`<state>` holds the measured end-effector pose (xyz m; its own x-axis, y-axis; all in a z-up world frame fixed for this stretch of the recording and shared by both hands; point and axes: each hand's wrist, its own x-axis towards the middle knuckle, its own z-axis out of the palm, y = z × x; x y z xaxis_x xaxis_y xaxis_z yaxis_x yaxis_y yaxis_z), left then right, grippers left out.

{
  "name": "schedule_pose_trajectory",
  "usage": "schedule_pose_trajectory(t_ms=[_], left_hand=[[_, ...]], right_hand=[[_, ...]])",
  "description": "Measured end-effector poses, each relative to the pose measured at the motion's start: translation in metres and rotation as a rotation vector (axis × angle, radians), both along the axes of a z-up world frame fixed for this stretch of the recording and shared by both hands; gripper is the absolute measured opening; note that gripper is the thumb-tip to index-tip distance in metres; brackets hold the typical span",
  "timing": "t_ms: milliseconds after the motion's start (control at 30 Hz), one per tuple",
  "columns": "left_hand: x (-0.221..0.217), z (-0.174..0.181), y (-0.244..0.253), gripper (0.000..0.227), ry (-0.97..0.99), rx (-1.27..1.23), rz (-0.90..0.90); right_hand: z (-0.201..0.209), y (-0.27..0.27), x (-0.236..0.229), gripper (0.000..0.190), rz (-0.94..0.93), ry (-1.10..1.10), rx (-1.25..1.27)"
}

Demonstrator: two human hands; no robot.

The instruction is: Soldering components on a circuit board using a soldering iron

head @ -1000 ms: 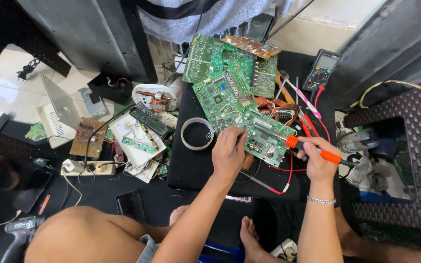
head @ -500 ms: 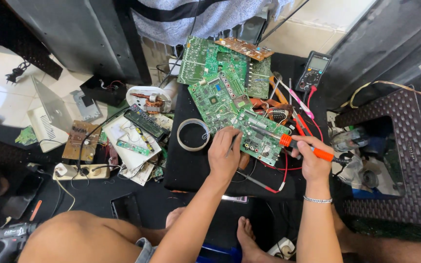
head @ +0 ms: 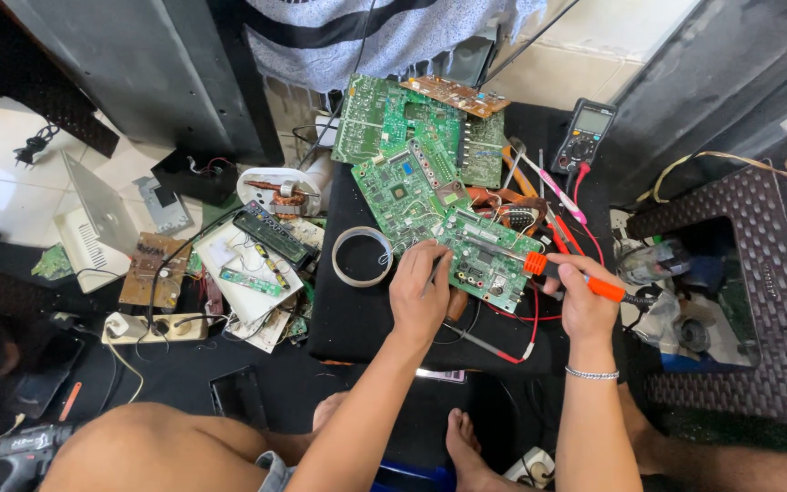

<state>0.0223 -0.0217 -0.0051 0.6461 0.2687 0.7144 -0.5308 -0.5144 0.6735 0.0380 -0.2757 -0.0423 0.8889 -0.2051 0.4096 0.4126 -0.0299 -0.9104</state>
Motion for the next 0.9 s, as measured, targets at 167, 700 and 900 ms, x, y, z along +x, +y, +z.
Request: schedule_pose_trajectory(t_ms=[167, 700, 900], left_hand=[[0.0, 0.001, -0.001, 0.009, 0.015, 0.01, 0.012], [0.0, -0.004, 0.0, 0.007, 0.064, -0.04, 0.0], [-0.003, -0.003, 0.003, 0.009, 0.113, -0.047, 0.014]], right_hand=[[0.005, -0.001, 0.0, 0.019, -0.009, 0.027, -0.039], [0.045, -0.008, 0.0, 0.02, 0.087, 0.161, -0.207], [0.047, -0.008, 0.0, 0.02, 0.074, 0.18, -0.209]])
